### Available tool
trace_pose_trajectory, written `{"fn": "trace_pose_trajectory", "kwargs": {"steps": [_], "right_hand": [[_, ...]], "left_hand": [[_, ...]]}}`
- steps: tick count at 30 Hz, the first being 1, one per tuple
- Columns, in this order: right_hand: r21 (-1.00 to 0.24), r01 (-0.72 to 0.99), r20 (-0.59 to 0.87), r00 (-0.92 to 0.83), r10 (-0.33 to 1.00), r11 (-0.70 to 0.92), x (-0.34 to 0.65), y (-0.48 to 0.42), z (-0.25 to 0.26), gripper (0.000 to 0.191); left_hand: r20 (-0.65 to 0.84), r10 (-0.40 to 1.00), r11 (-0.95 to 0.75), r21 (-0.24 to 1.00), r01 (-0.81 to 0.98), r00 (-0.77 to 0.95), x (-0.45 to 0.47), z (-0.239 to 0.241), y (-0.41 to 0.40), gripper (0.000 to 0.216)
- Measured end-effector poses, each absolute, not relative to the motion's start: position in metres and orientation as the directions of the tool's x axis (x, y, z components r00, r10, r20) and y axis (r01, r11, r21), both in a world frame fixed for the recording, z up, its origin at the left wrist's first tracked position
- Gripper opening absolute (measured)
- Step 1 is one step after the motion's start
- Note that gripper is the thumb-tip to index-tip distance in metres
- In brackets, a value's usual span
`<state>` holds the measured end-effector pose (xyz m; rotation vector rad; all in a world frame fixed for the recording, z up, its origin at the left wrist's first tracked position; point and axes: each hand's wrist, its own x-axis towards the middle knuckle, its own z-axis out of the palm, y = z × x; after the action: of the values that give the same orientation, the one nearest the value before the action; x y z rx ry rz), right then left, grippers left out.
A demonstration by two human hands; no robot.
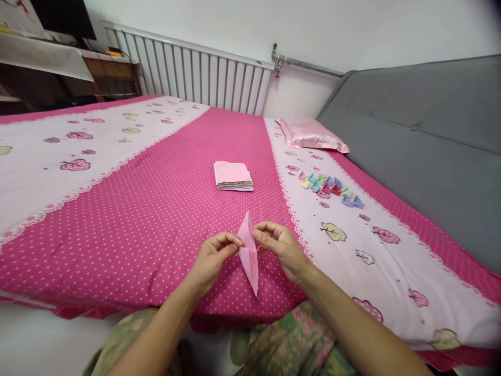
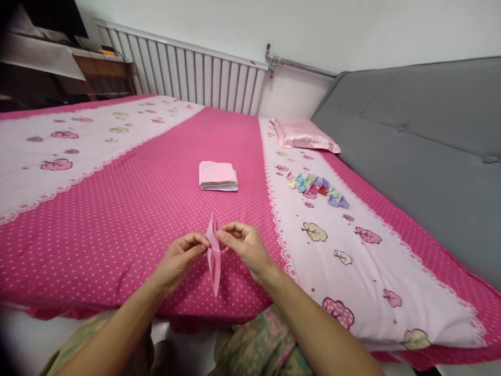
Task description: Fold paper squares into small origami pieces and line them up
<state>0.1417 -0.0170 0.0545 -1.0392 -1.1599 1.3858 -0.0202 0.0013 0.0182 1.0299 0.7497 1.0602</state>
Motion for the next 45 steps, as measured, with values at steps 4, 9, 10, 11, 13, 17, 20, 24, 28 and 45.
{"fn": "trace_pose_trajectory", "kwargs": {"steps": [4, 9, 10, 11, 13, 17, 20, 24, 28, 45], "right_hand": [[-0.986, -0.164, -0.023, -0.111, 0.994, -0.041, 0.141, -0.017, 0.055, 0.015], [-0.98, -0.192, -0.022, -0.12, 0.993, -0.045, 0.141, -0.016, 0.055, 0.017], [-0.979, -0.198, -0.023, -0.116, 0.993, -0.046, 0.141, -0.016, 0.055, 0.018], [-0.978, -0.203, -0.027, -0.109, 0.994, -0.049, 0.141, -0.016, 0.055, 0.019], [-0.978, -0.204, -0.032, -0.095, 0.995, -0.051, 0.142, -0.016, 0.055, 0.021], [-0.977, -0.208, -0.035, -0.078, 0.996, -0.05, 0.143, -0.015, 0.055, 0.022], [-0.976, -0.214, -0.035, -0.072, 0.997, -0.05, 0.143, -0.015, 0.055, 0.023], [-0.975, -0.217, -0.035, -0.069, 0.997, -0.05, 0.143, -0.014, 0.054, 0.022], [-0.978, -0.204, -0.031, -0.053, 0.998, -0.041, 0.142, -0.015, 0.055, 0.018], [-0.999, -0.041, -0.022, -0.122, 0.992, -0.028, 0.134, -0.014, 0.044, 0.026]], "left_hand": [[-0.02, 0.941, 0.141, 0.931, -0.338, 0.337, -0.02, 0.017, 0.002, 0.002], [-0.015, 0.935, 0.137, 0.937, -0.322, 0.354, -0.02, 0.016, 0.002, 0.003], [-0.01, 0.933, 0.13, 0.941, -0.313, 0.359, -0.02, 0.017, 0.002, 0.003], [-0.003, 0.931, 0.121, 0.946, -0.301, 0.364, -0.02, 0.017, 0.002, 0.003], [0.006, 0.925, 0.108, 0.954, -0.278, 0.379, -0.02, 0.017, 0.001, 0.004], [-0.003, 0.913, 0.114, 0.962, -0.248, 0.409, -0.019, 0.017, 0.0, 0.006], [-0.004, 0.908, 0.119, 0.961, -0.249, 0.418, -0.019, 0.016, 0.0, 0.006], [0.003, 0.908, 0.113, 0.961, -0.252, 0.419, -0.019, 0.015, 0.001, 0.006], [0.007, 0.914, 0.103, 0.963, -0.249, 0.406, -0.019, 0.016, 0.001, 0.006], [-0.025, 0.967, 0.109, 0.94, -0.324, 0.254, -0.018, 0.015, 0.003, 0.004]]}}
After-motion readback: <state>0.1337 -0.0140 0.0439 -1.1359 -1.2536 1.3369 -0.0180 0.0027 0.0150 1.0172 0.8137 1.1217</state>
